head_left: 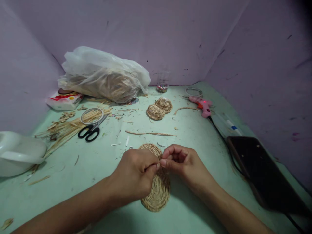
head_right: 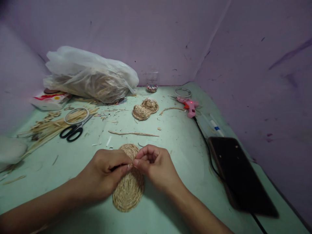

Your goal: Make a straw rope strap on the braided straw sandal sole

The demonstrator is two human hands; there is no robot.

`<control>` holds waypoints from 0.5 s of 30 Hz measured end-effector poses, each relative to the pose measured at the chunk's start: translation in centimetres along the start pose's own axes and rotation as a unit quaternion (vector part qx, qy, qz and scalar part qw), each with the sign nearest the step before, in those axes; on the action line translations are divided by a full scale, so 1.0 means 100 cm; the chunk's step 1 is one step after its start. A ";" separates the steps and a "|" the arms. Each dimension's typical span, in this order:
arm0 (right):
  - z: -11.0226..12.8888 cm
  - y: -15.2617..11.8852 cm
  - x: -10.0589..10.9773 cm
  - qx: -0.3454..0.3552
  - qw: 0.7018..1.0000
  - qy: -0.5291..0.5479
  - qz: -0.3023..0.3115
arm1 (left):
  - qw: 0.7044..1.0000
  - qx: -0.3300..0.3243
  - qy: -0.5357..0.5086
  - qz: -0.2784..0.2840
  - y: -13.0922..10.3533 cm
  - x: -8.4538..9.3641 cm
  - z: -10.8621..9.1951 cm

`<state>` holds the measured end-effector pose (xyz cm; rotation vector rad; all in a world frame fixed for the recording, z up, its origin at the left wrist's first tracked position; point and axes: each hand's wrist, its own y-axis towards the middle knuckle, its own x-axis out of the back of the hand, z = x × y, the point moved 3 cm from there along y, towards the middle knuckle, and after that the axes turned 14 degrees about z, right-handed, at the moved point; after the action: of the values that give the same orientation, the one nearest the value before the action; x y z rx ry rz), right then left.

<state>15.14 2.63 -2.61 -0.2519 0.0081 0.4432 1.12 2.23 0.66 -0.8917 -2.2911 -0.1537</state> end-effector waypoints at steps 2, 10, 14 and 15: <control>0.006 -0.003 0.000 0.089 0.990 -0.112 -0.010 | 0.996 0.038 -0.085 -0.003 0.002 0.005 0.002; 0.017 -0.010 -0.004 0.121 0.928 -0.344 0.073 | 0.998 -0.019 -0.044 -0.035 0.002 0.005 0.001; 0.008 -0.006 -0.005 -0.016 0.983 -0.092 0.158 | 0.987 -0.134 0.045 -0.080 -0.003 0.001 -0.004; 0.006 -0.005 -0.006 -0.041 0.984 -0.020 0.175 | 0.984 -0.151 0.041 -0.084 -0.003 0.001 -0.005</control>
<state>14.78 2.10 -1.87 -0.3250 -0.0056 0.7992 1.12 1.91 1.17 -0.8200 -2.2992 -0.6157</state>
